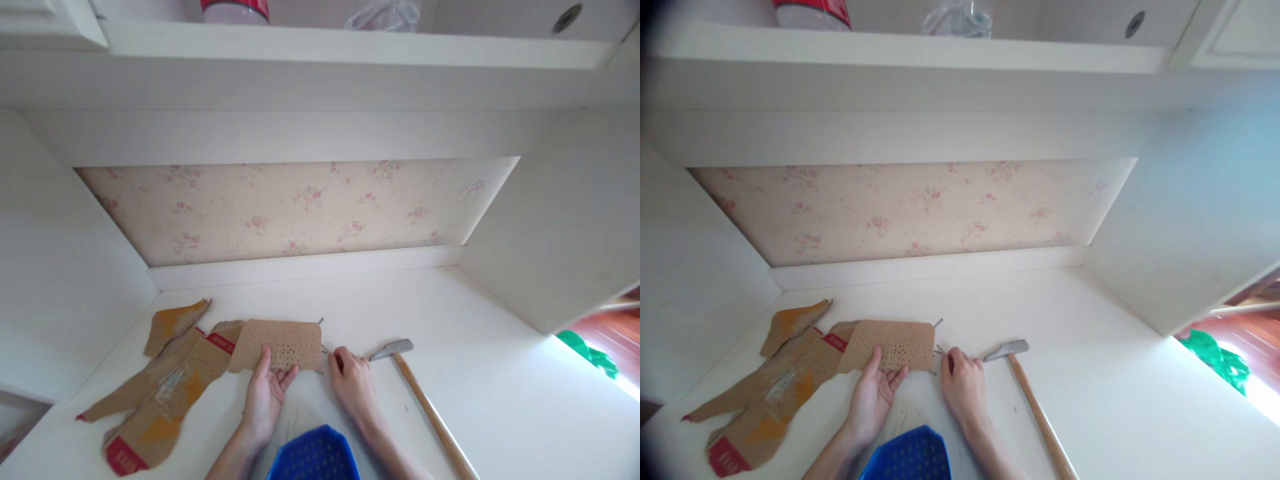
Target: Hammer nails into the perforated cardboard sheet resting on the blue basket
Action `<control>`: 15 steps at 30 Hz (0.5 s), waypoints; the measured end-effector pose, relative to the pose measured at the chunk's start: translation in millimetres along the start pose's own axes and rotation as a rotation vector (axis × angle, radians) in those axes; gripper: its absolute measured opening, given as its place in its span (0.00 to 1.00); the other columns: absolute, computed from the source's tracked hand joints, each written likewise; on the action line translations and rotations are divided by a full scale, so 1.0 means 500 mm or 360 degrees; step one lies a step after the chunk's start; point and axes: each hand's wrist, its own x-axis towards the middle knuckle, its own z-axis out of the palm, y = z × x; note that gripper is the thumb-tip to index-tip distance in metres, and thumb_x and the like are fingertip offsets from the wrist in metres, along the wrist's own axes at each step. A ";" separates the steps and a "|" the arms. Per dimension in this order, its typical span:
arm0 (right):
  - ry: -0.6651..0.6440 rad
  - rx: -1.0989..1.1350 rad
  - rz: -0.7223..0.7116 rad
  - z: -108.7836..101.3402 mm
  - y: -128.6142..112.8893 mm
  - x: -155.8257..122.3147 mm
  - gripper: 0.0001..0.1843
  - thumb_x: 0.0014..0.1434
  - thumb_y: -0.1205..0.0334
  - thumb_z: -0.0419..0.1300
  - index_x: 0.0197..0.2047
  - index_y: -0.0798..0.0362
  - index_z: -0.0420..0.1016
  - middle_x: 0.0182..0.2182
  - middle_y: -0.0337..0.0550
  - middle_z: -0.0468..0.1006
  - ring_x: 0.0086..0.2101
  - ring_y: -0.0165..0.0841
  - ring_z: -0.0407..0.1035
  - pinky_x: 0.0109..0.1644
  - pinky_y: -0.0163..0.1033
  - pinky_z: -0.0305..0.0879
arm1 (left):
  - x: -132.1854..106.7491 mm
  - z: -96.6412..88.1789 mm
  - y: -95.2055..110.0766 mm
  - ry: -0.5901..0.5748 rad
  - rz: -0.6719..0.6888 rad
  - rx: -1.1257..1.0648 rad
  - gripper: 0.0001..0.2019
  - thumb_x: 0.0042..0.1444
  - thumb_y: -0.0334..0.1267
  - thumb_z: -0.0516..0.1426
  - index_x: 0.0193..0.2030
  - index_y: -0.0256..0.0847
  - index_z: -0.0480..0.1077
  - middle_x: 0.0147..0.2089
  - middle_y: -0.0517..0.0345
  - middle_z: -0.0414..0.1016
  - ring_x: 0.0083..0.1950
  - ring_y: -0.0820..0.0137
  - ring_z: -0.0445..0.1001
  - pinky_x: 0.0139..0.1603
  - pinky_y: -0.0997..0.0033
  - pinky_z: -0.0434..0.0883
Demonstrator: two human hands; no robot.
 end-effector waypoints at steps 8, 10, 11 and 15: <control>-0.0073 0.0197 0.0077 -0.032 -0.017 -0.009 0.09 0.63 0.59 0.57 0.37 0.51 0.77 0.25 0.42 0.81 0.27 0.40 0.76 0.35 0.41 0.66 | -0.027 0.019 0.058 -0.0008 0.0077 -0.0064 0.04 0.64 0.31 0.54 0.40 0.36 0.70 0.36 0.53 0.79 0.29 0.70 0.78 0.37 0.63 0.81; -0.0095 0.0318 0.0145 -0.067 -0.020 -0.026 0.12 0.65 0.55 0.54 0.39 0.51 0.77 0.25 0.41 0.81 0.26 0.38 0.75 0.30 0.38 0.66 | -0.047 0.020 0.101 -0.0028 0.0217 -0.0097 0.05 0.64 0.31 0.53 0.39 0.38 0.70 0.37 0.54 0.79 0.31 0.71 0.78 0.40 0.63 0.81; -0.0099 0.0377 0.0173 -0.088 -0.020 -0.039 0.14 0.66 0.53 0.52 0.40 0.50 0.76 0.26 0.41 0.81 0.25 0.36 0.75 0.29 0.36 0.67 | -0.059 0.017 0.123 -0.0017 0.0300 -0.0075 0.06 0.65 0.32 0.53 0.40 0.38 0.71 0.39 0.54 0.79 0.32 0.71 0.78 0.41 0.62 0.81; -0.0157 0.0559 0.0217 -0.150 0.007 -0.122 0.19 0.66 0.45 0.51 0.37 0.49 0.75 0.27 0.40 0.80 0.29 0.35 0.75 0.32 0.34 0.70 | -0.117 -0.023 0.182 0.0306 0.0664 0.0185 0.12 0.61 0.27 0.55 0.48 0.43 0.73 0.48 0.57 0.78 0.38 0.73 0.78 0.42 0.67 0.81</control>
